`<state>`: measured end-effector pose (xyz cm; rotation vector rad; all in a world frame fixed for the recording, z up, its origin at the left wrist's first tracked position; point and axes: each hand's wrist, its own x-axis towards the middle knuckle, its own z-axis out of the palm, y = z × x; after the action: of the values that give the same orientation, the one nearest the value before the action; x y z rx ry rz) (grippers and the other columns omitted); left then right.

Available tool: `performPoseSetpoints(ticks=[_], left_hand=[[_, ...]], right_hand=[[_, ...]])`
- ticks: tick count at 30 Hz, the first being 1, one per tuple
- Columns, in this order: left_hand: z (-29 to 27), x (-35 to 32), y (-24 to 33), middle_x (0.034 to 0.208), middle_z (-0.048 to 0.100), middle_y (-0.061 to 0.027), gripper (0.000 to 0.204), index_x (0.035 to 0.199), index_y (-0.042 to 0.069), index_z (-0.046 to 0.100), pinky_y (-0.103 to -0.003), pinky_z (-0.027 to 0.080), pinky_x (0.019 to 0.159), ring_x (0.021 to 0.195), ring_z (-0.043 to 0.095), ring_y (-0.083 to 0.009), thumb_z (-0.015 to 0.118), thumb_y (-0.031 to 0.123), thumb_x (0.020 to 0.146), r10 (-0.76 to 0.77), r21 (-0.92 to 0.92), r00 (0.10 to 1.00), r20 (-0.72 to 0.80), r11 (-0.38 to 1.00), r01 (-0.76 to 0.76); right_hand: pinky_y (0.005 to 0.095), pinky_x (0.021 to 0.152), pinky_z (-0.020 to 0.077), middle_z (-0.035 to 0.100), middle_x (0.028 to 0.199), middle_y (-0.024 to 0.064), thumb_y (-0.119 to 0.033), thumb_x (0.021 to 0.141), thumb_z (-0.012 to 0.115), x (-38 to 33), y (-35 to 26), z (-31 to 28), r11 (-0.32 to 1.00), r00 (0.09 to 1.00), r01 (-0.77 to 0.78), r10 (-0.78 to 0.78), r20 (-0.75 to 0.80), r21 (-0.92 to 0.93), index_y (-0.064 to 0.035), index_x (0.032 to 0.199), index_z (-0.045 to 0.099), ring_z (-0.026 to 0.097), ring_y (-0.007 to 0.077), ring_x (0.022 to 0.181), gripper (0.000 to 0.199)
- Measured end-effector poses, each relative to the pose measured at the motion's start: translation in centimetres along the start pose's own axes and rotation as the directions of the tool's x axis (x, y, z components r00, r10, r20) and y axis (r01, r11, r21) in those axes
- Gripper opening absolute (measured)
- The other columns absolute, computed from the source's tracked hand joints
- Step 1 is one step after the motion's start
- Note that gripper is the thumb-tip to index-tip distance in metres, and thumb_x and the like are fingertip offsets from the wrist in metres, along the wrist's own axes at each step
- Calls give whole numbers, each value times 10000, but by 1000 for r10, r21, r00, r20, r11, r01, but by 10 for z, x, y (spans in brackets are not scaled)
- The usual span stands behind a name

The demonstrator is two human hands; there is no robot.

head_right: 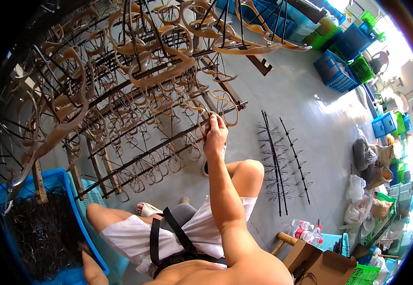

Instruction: The person sits on a stool and repeatedly picks up metal wire loops from a blue basket, attaching them to hooks on a multi-tiered wooden rack. The person also adjusts the position of the rack and the loops on the hooks.

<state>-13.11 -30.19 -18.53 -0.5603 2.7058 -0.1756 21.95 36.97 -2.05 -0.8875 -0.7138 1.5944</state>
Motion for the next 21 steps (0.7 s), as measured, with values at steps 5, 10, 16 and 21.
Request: performPoseSetpoints(ticks=[5,10,16,21], left_hand=[[11,2,23,1168,538,-214,449,1115,62,561,-463,367,944,1112,499,-354,582,395,814,46,-18,998,41,999,-45],[16,4,35,1140,548,-221,436,1095,49,570,-455,377,929,1092,511,-355,572,388,822,73,-33,995,66,997,-71],[17,8,43,1106,559,-230,422,1071,33,580,-445,389,912,1068,525,-357,561,381,831,96,-52,993,75,994,-92],[9,11,35,1078,569,-238,414,1051,21,589,-437,400,898,1049,537,-359,552,374,839,106,-65,992,69,993,-101]], right_hand=[[185,272,234,424,554,-43,-195,923,518,-1,-4,1,996,999,44,-43,15,-74,-68,894,587,290,33,351,147],[171,291,255,434,571,-41,-209,938,514,-9,-1,3,996,996,33,-25,86,-87,-51,928,582,322,27,379,172],[195,406,329,405,577,-65,-227,948,499,-23,4,4,921,974,158,-86,208,-357,-40,1051,593,341,25,469,233],[191,415,269,403,583,-76,-190,944,507,-18,-1,-1,839,959,270,-191,209,-472,-34,982,607,329,15,484,188]])
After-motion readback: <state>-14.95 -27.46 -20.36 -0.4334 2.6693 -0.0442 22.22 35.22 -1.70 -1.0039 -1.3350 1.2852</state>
